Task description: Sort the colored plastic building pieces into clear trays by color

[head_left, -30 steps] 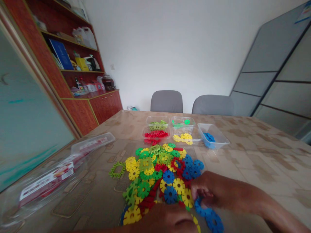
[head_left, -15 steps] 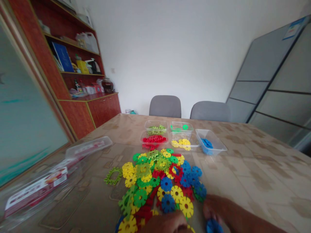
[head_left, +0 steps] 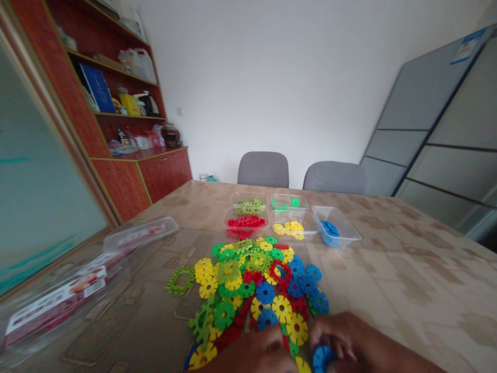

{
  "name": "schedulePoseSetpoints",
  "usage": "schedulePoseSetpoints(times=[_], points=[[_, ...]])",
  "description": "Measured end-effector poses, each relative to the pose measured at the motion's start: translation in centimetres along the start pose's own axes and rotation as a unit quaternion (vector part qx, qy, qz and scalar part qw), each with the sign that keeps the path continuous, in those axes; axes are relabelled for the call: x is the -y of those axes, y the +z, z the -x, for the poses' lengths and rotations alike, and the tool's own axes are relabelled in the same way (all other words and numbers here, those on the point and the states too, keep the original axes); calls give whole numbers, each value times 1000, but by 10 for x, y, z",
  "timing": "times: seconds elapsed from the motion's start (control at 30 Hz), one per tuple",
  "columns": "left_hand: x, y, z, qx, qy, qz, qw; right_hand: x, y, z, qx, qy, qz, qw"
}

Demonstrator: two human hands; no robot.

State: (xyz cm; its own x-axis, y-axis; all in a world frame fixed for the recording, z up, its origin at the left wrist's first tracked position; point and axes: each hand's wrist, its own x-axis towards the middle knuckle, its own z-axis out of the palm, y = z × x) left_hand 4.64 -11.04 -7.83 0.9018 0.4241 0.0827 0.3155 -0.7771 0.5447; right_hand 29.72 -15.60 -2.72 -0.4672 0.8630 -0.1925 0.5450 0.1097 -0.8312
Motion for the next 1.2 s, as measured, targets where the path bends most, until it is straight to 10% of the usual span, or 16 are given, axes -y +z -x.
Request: schedulePoseSetpoints(times=[0.17,0.87,1.03,1.2], points=[[-14,-27,2,-27,-51,26,998,-9,15,-21,-27,-36,-59,997],[-16,-25,-2,-112,-135,156,972,13,41,-32,-95,-117,-6,989],[-15,-32,-2,-118,-143,141,972,6,20,-33,-93,-66,-75,991],[-13,-35,-1,-84,-134,76,984,-4,-42,-35,-224,-32,-36,973]])
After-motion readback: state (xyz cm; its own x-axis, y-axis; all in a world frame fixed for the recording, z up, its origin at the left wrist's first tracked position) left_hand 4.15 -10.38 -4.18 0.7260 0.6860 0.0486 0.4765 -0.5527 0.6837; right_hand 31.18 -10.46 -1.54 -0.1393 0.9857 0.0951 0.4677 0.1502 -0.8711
